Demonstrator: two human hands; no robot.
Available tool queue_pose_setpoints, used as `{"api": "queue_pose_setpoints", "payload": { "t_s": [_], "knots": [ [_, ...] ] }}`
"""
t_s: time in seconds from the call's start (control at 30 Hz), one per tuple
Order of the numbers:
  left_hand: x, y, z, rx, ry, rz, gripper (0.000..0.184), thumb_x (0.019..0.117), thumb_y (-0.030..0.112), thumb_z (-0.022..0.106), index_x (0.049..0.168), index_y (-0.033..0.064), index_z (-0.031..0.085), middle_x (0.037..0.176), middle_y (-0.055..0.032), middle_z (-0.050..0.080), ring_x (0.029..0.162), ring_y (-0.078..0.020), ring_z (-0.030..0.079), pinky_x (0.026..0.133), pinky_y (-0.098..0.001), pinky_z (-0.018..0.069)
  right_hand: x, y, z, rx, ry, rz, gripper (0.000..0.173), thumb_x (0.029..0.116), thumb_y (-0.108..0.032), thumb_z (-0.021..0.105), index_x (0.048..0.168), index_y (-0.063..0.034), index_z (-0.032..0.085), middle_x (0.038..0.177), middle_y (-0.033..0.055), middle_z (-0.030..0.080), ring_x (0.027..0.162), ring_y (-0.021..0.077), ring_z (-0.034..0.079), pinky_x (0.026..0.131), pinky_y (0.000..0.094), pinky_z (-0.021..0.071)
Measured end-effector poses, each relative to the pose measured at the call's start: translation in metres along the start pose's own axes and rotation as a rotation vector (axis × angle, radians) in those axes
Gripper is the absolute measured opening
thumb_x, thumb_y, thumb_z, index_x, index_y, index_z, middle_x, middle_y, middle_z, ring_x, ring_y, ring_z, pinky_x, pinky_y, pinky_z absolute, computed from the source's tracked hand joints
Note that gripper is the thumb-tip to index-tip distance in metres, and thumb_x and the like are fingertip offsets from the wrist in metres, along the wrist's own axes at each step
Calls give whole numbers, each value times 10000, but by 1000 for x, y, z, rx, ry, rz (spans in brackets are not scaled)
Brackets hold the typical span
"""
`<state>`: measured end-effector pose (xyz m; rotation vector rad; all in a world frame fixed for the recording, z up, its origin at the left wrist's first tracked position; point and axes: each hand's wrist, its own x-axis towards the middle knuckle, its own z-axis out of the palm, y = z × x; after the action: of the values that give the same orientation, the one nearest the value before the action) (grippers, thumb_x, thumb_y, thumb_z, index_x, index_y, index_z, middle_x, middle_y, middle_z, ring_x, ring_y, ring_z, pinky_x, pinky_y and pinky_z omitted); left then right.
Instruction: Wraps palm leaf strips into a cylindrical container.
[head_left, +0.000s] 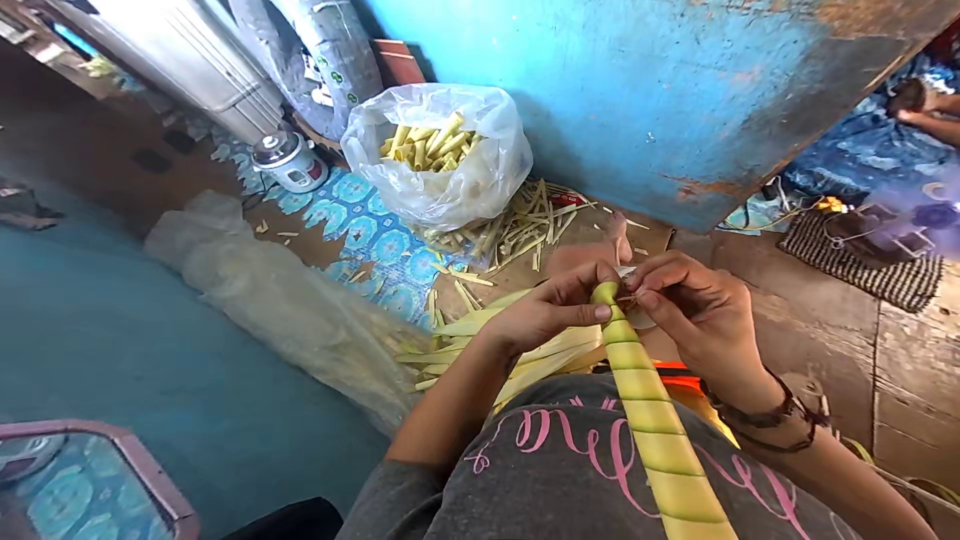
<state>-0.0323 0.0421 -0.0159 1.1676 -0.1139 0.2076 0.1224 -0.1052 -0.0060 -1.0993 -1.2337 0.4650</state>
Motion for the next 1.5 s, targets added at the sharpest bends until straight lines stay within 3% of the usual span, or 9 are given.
{"api": "queue_pose_setpoints", "payload": {
  "t_s": [0.47, 0.6, 0.73, 0.83, 0.93, 1.03, 1.17, 1.33, 1.5],
  "knots": [
    [-1, -5, 3, 123, 33, -73, 160, 981, -7, 549, 1059, 132, 556, 1003, 68, 654, 967, -19, 629, 905, -250, 524, -8, 8, 0, -190, -2, -34, 17, 922, -185, 751, 928, -169, 752, 1027, -76, 711, 1002, 45, 674, 868, 228, 595],
    [-8, -5, -10, 248, 241, -95, 124, 951, -8, 595, 1040, 52, 656, 1051, 28, 663, 1011, -49, 637, 939, -279, 536, -27, 38, -39, -416, -243, 140, 169, 922, -249, 726, 967, -97, 783, 1005, 17, 738, 945, 83, 690, 864, 278, 586],
    [-21, -1, -38, 226, 490, -64, 170, 987, 8, 539, 1103, 91, 631, 990, 30, 688, 952, -70, 652, 922, -299, 535, -70, 73, -69, -686, -706, 632, 340, 861, -220, 808, 1109, 3, 739, 1115, 239, 705, 1062, 433, 667, 945, 654, 504],
    [-23, 0, -47, 104, 682, -2, 180, 1051, 30, 456, 1156, 115, 575, 1013, 14, 670, 928, -95, 663, 903, -320, 556, -93, 89, -77, -768, -767, 711, 377, 849, -275, 824, 1102, -9, 737, 1142, 211, 683, 1125, 410, 625, 999, 613, 466],
    [-15, 0, -47, -3, 913, 60, 146, 1084, 112, 463, 1171, 99, 579, 1057, -18, 666, 976, -131, 671, 941, -345, 554, -79, 69, -86, -684, -641, 758, 376, 859, -200, 794, 1143, 13, 670, 1032, 210, 680, 969, 366, 661, 879, 573, 523],
    [-5, -6, -41, -36, 986, 54, 183, 1088, 126, 462, 1222, 69, 574, 1113, -47, 665, 1019, -145, 671, 950, -333, 549, -57, 51, -86, -719, -513, 671, 408, 920, -198, 758, 1231, 29, 622, 946, 238, 675, 849, 392, 668, 789, 594, 530],
    [6, -21, -20, 76, 833, -41, 238, 1036, 21, 448, 1219, 75, 591, 1107, -32, 650, 1012, -130, 628, 920, -343, 518, -35, 46, -63, -729, -351, 411, 490, 1010, -365, 601, 1343, -5, 584, 971, 222, 695, 844, 364, 691, 757, 567, 554],
    [14, -24, -2, 23, 685, -61, 284, 965, -74, 556, 1206, 71, 600, 1038, -34, 680, 874, -104, 661, 821, -299, 567, -15, 43, -31, -782, -169, 18, 395, 1056, -324, 459, 1218, -22, 657, 895, 135, 692, 701, 254, 668, 618, 456, 571],
    [13, -23, 12, -112, 589, -147, 392, 928, -118, 556, 1260, 91, 556, 1033, -42, 695, 881, -122, 687, 833, -308, 578, -9, 34, -16, -859, -245, 42, 291, 1026, -242, 512, 1168, -51, 679, 850, 132, 692, 686, 294, 689, 581, 472, 561]
  ]
}}
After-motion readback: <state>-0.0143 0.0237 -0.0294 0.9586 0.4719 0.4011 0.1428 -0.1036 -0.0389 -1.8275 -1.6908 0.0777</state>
